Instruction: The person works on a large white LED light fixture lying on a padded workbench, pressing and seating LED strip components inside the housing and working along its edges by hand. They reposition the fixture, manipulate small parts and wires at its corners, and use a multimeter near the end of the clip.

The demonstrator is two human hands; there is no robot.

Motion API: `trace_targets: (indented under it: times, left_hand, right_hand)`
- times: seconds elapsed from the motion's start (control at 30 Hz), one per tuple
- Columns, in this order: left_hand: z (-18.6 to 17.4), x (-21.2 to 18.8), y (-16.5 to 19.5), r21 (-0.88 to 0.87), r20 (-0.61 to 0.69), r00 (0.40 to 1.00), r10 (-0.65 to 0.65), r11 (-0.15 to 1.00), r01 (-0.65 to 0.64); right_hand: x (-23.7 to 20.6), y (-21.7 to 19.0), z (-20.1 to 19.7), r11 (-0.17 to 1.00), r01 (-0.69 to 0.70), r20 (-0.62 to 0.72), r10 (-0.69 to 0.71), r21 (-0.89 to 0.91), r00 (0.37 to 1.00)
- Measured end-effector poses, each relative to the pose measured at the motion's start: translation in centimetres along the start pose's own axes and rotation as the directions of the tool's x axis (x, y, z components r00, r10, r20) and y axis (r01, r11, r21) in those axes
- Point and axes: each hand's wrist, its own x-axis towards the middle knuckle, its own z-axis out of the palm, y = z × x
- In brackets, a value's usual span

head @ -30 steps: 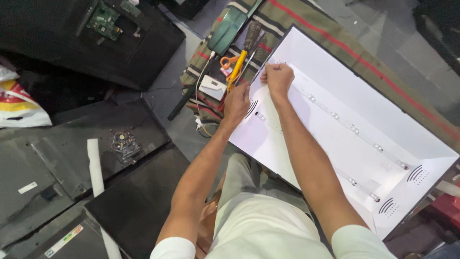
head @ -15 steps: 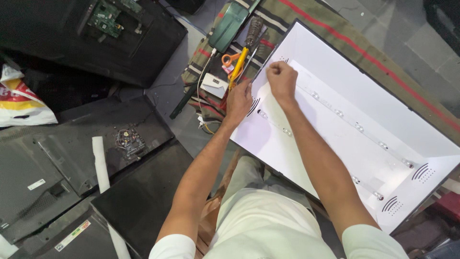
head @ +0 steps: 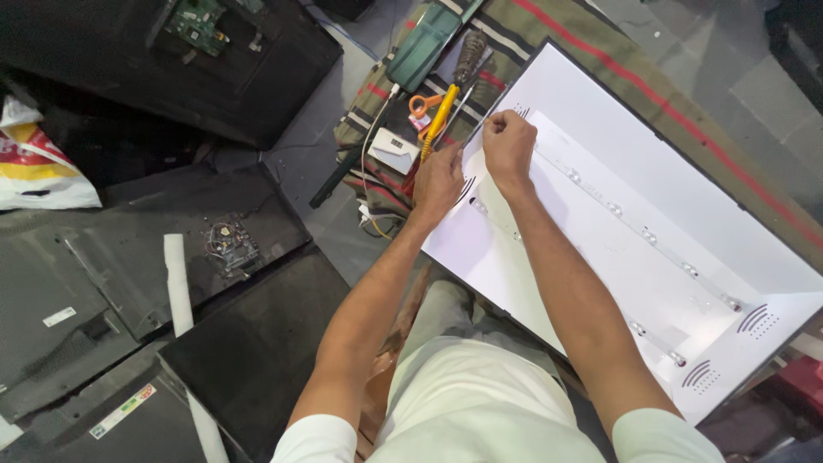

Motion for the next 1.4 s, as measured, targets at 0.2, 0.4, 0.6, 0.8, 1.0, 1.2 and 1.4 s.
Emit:
trace_targets:
  times: [0.2,0.4,0.6,0.8,1.0,1.2,1.4]
  left_hand:
    - [0.0,-0.3,-0.3,-0.003,-0.018,0.999,0.038,0.999,-0.038]
    - [0.5,-0.2,-1.0,0.025,-0.01,0.998,0.06,0.998,-0.059]
    - [0.4,0.1,-0.9,0.009,-0.044,0.993,0.114,0.993,-0.113]
    - [0.1,1.5,0.6,-0.124,-0.037,0.996,0.076,0.989,-0.08]
    - [0.8,3.7,1.4,-0.092,-0.076,0.972,0.222,0.969,-0.229]
    - [1.2,6.1,1.3,0.058,0.053,0.933,0.357,0.931,-0.36]
    - [1.2,7.8,1.1,0.171,0.204,0.88,0.429,0.869,-0.464]
  right_hand:
    - [0.1,-0.1,0.6,0.989,0.072,0.011,-0.072,-0.133,0.997]
    - [0.0,0.1,0.6,0.922,0.272,0.062,-0.265,-0.275,0.962]
    - [0.6,1.2,0.0,0.938,0.334,0.091,-0.326,-0.098,0.941]
    - [0.7,2.3,-0.3,0.95,0.305,0.105,-0.311,0.07,0.945]
    - [1.4,3.4,-0.4,0.967,0.215,0.156,-0.235,0.134,0.959]
    - [1.4,3.9,-0.4,0.975,0.174,0.166,-0.196,0.137,0.967]
    - [1.0,4.1,-0.6,0.978,0.088,0.169,-0.121,0.189,0.978]
